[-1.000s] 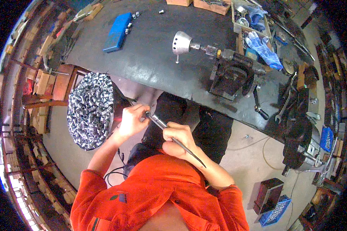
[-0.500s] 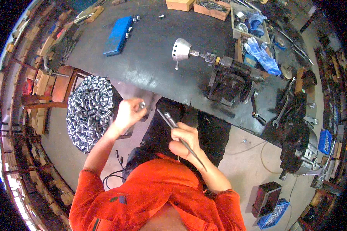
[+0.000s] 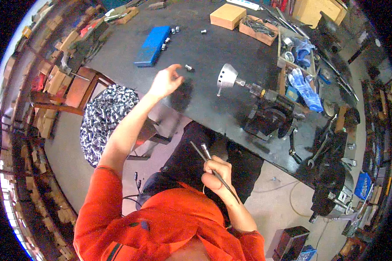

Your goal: The person handles metal nuts and bolts at a workbench, measuring them with a caliper and testing their fit by hand, before walking to a floor fan to adjust it.

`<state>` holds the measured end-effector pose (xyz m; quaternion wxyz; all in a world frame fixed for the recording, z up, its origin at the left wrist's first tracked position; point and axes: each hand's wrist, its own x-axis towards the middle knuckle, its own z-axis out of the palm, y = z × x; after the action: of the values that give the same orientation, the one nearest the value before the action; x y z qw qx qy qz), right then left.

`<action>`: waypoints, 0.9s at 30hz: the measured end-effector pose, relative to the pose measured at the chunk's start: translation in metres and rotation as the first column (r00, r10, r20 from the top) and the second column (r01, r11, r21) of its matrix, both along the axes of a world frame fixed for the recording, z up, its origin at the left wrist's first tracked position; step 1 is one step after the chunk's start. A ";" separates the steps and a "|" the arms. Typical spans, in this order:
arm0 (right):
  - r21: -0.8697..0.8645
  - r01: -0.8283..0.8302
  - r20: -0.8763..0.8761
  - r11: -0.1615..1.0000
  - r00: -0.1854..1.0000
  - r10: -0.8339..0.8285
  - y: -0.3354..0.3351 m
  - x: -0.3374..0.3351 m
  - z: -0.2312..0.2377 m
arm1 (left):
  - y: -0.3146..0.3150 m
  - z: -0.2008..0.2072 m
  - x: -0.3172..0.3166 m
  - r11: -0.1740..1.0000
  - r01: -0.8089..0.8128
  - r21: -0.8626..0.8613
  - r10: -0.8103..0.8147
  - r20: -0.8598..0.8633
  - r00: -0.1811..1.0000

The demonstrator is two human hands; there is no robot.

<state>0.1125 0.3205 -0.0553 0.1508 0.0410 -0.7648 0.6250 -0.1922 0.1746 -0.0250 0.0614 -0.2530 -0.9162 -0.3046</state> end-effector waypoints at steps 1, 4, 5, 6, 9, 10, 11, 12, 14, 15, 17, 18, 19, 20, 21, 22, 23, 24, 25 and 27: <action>-0.001 0.019 -0.007 1.000 1.000 -0.019 0.002 0.001 -0.003 | -0.011 0.013 0.007 0.998 0.015 -0.068 -0.013 0.029 0.999; -0.035 0.005 0.020 0.999 1.000 -0.004 0.001 0.000 -0.005 | -0.079 0.027 0.018 0.961 -0.033 -0.275 0.005 -0.104 0.995; -0.050 0.002 0.033 0.999 0.999 0.000 -0.001 -0.001 -0.007 | -0.105 0.033 0.022 0.956 -0.023 -0.294 -0.006 -0.097 0.995; -0.047 -0.008 0.039 0.999 0.999 0.009 -0.003 -0.002 -0.006 | -0.122 0.041 0.029 0.928 -0.090 -0.362 0.082 -0.037 0.996; -0.037 -0.045 0.042 0.998 0.998 0.047 -0.008 -0.004 -0.003 | -0.178 0.037 0.036 0.883 -0.135 -0.449 0.134 -0.034 0.990; -0.036 -0.052 0.038 0.998 0.998 0.053 -0.010 -0.005 -0.003 | -0.183 0.035 0.039 0.861 -0.143 -0.487 0.152 -0.022 0.988; -0.034 -0.057 0.034 0.998 0.998 0.059 -0.011 -0.006 -0.003 | -0.186 0.034 0.042 0.838 -0.150 -0.525 0.169 -0.011 0.985; -0.043 -0.075 0.029 0.996 0.997 0.077 -0.011 -0.006 -0.003 | -0.189 0.033 0.045 0.813 -0.160 -0.560 0.192 -0.001 0.981; -0.062 -0.107 0.020 0.992 0.994 0.109 -0.011 -0.006 -0.001 | -0.194 0.018 0.042 0.777 -0.192 -0.599 0.172 -0.092 0.981; -0.045 -0.098 0.025 0.994 0.995 0.099 -0.011 -0.005 0.000 | -0.191 0.015 0.041 0.762 -0.205 -0.615 0.155 -0.133 0.979; -0.012 -0.077 0.034 0.997 0.996 0.077 -0.010 -0.002 0.001 | -0.187 0.017 0.037 0.732 -0.181 -0.656 0.182 -0.068 0.981; -0.005 -0.061 0.032 0.998 0.998 0.061 -0.008 0.000 0.001 | -0.185 0.021 0.035 0.699 -0.158 -0.698 0.165 -0.058 0.985; 0.001 -0.044 0.030 0.999 0.999 0.044 -0.007 0.002 -0.002 | -0.185 0.022 0.032 0.662 -0.134 -0.737 0.148 -0.047 0.988; 0.008 -0.028 0.027 1.000 0.999 0.028 -0.005 0.004 -0.005 | -0.187 0.019 0.030 0.644 -0.113 -0.757 0.093 -0.069 0.993; 0.003 -0.018 0.023 1.000 1.000 0.018 -0.005 0.004 -0.008 | -0.187 0.018 0.030 0.642 -0.120 -0.757 0.087 -0.083 0.993; -0.001 -0.009 0.019 1.000 1.000 0.009 -0.004 0.004 -0.012 | -0.188 0.017 0.030 0.640 -0.127 -0.758 0.081 -0.098 0.992; -0.006 0.000 0.014 1.000 1.000 0.000 -0.004 0.004 -0.014 | -0.188 0.015 0.029 0.638 -0.135 -0.758 0.077 -0.113 0.991; 0.029 0.003 0.024 1.000 1.000 -0.004 -0.004 0.004 -0.013 | -0.188 0.014 0.029 0.657 -0.145 -0.740 0.052 -0.148 0.988; 0.013 -0.007 0.028 1.000 1.000 0.006 -0.005 0.004 -0.012 | -0.188 0.014 0.029 0.677 -0.168 -0.716 0.068 -0.166 0.984; -0.015 -0.024 0.039 1.000 0.999 0.024 -0.008 0.003 -0.009 | -0.187 0.015 0.029 0.717 -0.210 -0.665 0.100 -0.200 0.975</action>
<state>0.1157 0.3123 -0.0641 0.1284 0.0368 -0.7624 0.6332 -0.1628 -0.0121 -0.0100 0.0580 -0.2022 -0.9744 0.0787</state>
